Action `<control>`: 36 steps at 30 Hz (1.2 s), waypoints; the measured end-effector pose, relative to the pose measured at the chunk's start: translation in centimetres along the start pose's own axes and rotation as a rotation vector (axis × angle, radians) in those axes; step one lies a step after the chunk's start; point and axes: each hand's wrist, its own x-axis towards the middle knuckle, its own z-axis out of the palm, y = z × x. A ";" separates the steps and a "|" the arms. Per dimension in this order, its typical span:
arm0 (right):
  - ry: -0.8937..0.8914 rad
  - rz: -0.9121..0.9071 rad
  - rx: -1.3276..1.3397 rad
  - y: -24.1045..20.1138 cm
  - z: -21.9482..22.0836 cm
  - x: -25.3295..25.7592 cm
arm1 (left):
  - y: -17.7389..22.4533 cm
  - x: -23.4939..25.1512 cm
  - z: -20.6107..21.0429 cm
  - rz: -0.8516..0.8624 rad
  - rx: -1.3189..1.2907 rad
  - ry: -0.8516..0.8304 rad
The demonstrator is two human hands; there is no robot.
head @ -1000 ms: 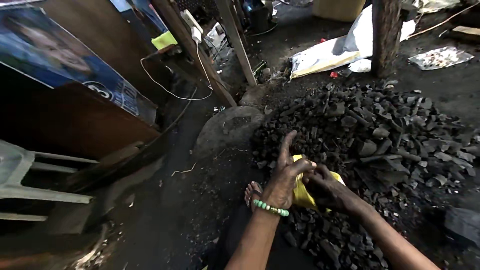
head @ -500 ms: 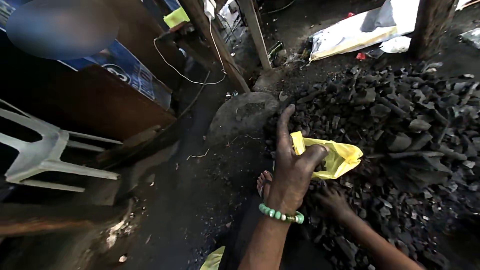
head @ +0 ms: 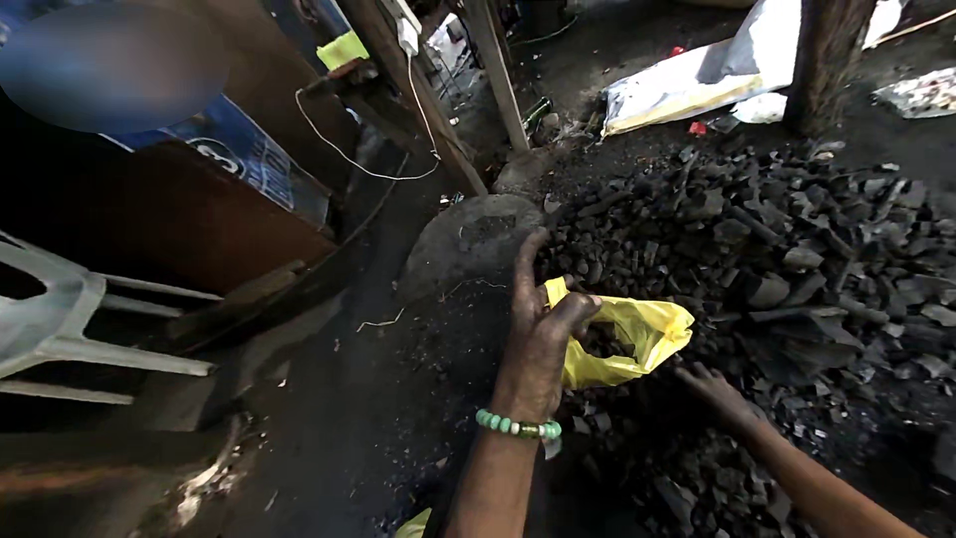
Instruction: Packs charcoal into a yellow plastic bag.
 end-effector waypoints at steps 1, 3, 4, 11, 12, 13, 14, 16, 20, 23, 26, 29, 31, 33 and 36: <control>0.118 0.015 0.194 0.5 -1.2 -0.5 | -0.2 0.0 0.1 -0.012 0.003 -0.032; 0.327 0.036 0.683 0.4 -4.4 -1.7 | -0.7 0.1 0.4 -0.049 0.014 -0.106; 0.414 0.013 0.943 -0.4 -6.1 -2.6 | -0.9 0.0 0.6 -0.077 0.021 -0.146; 0.262 -0.512 0.753 -11.1 -11.3 -6.0 | -1.5 -0.1 1.9 -0.116 0.021 -0.303; 0.132 -0.446 0.402 -12.6 -11.3 -5.6 | -1.5 -0.1 2.0 -0.123 0.006 -0.304; -0.003 -0.365 0.123 -13.7 -11.1 -5.3 | -1.5 -0.2 2.2 -0.138 0.004 -0.296; -0.109 -0.293 -0.031 -14.2 -11.1 -5.1 | -1.6 -0.3 2.2 -0.155 0.007 -0.291; -0.149 -0.256 -0.086 -13.5 -12.0 -5.7 | -1.4 -0.2 2.3 -0.170 0.031 -0.275; 0.326 -0.411 0.686 -6.3 -12.5 -8.1 | -0.9 -0.1 2.3 -0.150 0.039 -0.211; 0.470 -0.042 0.653 -0.2 -7.7 -6.6 | -0.9 -0.3 2.3 -0.124 0.033 -0.197; -0.069 0.340 0.095 0.1 -0.3 -5.6 | -1.0 -0.4 2.2 -0.118 0.094 -0.193; -0.036 0.279 -0.009 -3.7 5.6 -6.0 | -1.4 -0.2 2.0 -0.097 0.104 -0.176; -0.063 0.166 -0.053 -4.1 6.6 -5.6 | -1.4 0.1 1.7 -0.087 0.095 -0.173; -0.122 0.141 -0.067 -3.3 6.1 -4.6 | -1.4 0.3 1.3 -0.083 0.108 -0.147; -0.134 0.177 -0.010 -2.1 5.1 -3.8 | -1.0 0.2 0.8 -0.101 0.124 -0.101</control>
